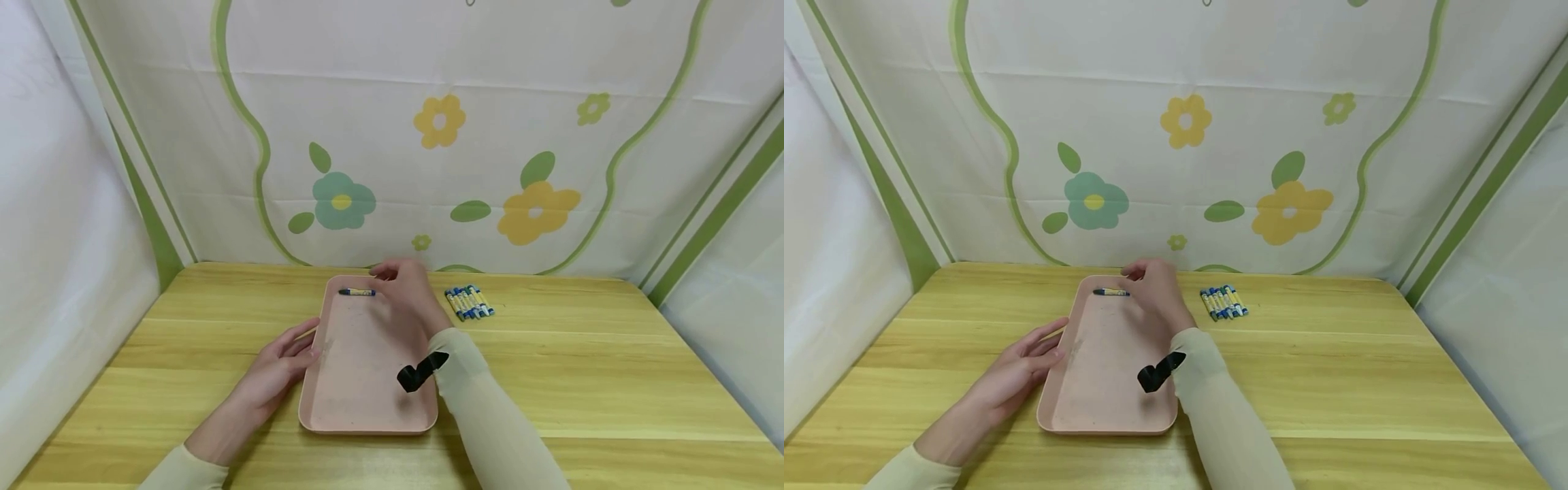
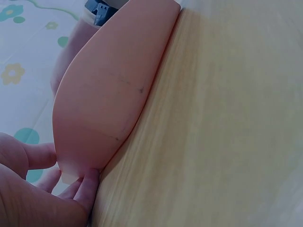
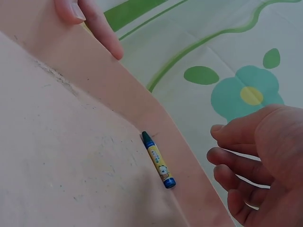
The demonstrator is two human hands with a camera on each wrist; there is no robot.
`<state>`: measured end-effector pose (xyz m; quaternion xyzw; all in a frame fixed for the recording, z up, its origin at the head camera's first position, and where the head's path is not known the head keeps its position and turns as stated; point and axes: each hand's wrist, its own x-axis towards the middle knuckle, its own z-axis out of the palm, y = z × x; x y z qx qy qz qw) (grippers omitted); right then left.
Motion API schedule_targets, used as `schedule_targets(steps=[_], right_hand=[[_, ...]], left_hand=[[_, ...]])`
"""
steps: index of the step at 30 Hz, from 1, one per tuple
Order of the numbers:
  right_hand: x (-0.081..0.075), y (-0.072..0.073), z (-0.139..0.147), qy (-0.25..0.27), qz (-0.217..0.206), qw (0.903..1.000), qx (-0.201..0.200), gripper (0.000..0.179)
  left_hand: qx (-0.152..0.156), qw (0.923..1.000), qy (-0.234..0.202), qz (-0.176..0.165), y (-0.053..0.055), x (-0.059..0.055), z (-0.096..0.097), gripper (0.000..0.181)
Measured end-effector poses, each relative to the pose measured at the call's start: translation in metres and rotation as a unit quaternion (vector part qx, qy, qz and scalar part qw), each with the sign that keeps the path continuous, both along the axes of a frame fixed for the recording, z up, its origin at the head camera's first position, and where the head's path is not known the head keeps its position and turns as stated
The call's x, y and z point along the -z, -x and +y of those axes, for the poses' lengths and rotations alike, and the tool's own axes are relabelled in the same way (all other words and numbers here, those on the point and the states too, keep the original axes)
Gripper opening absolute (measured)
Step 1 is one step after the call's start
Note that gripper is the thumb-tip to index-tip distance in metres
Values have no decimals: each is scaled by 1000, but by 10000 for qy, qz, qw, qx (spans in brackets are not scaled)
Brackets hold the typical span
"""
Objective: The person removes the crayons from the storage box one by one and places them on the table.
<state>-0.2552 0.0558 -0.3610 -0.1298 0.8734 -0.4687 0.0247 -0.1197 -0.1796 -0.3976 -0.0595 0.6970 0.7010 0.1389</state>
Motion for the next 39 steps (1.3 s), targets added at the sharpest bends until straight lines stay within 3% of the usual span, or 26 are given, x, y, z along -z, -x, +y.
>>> schedule_targets(steps=[8, 19, 22, 27, 39], right_hand=[[-2, 2, -11, -269, -86, 9996, -61, 26], [4, -5, -25, -892, -548, 9937, 411, 24], [8, -6, -26, -846, -602, 9936, 455, 24], [12, -5, -28, -548, -821, 9947, 277, 24], [19, 2, -30, -970, -603, 9934, -76, 28]], left_hand=[[-16, 10000, -76, -10, 0, 0, 0, 63], [1, 10000, -82, -25, 0, 0, 0, 62], [28, 10000, -56, -21, 0, 0, 0, 62], [41, 10000, -70, -19, 0, 0, 0, 62], [-1, 10000, -71, -2, 0, 0, 0, 62]])
